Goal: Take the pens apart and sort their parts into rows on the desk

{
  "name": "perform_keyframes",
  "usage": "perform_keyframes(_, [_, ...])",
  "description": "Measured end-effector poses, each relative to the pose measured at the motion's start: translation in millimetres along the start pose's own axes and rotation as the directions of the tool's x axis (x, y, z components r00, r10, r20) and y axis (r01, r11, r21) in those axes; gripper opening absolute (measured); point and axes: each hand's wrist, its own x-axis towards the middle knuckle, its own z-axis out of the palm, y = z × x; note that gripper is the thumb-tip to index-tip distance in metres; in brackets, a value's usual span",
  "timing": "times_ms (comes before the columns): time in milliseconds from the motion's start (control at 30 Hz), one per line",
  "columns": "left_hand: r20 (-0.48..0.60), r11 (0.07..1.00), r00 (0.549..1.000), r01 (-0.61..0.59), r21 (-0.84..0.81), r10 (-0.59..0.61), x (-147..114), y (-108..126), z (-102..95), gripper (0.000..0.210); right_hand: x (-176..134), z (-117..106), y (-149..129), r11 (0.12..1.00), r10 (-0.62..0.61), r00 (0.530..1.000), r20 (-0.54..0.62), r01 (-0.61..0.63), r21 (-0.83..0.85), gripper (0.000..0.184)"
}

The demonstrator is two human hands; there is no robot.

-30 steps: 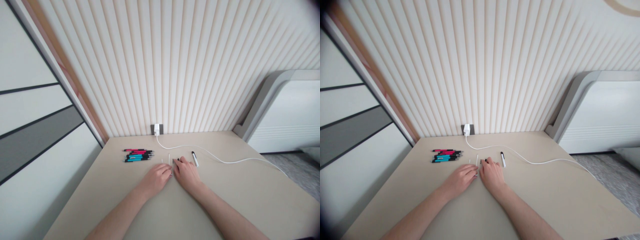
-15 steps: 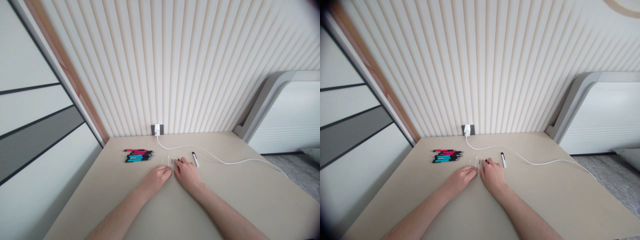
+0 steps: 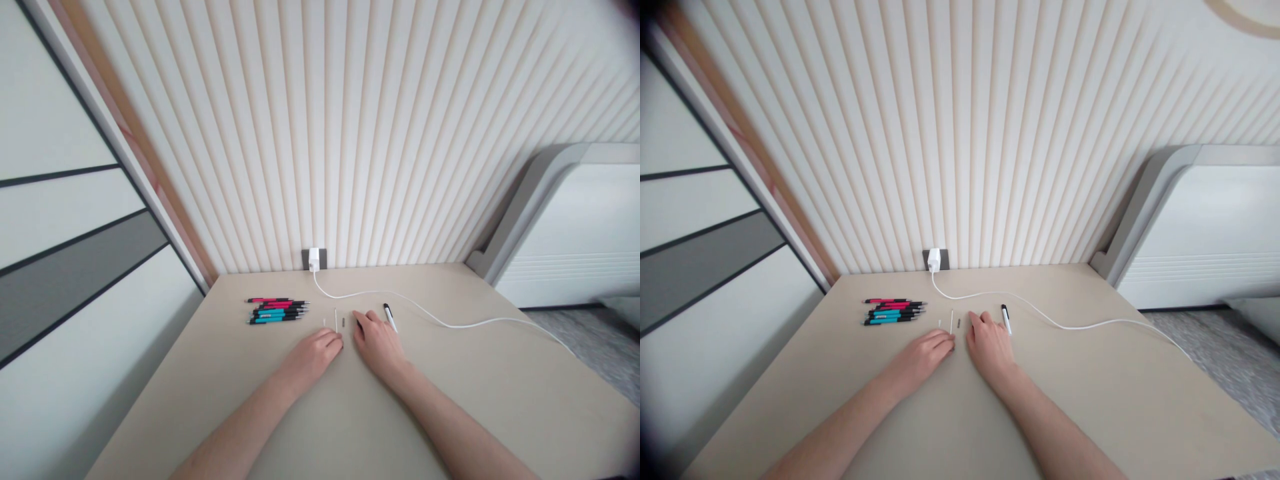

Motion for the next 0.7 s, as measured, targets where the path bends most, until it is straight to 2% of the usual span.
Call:
perform_keyframes(367, [-0.05,1.0,0.999,0.009,-0.026,-0.01,-1.2,-1.9,1.8,0.016,1.5,-0.6,0.3,1.0,0.009,1.0,-0.016,-0.009,0.023,0.031])
perform_keyframes(567, [-0.033,1.0,0.999,0.008,0.005,-0.008,-0.8,-1.8,1.8,0.015,0.3,-2.7,-1.4,0.993,-0.108,0.99,-0.085,0.111,0.038,0.027])
perform_keyframes(700, [-0.049,1.0,0.999,-0.01,0.029,0.011,-0.3,-1.7,2.0,0.015,1.9,-3.4,-4.8,0.988,-0.147,0.987,-0.064,0.149,0.036,0.024])
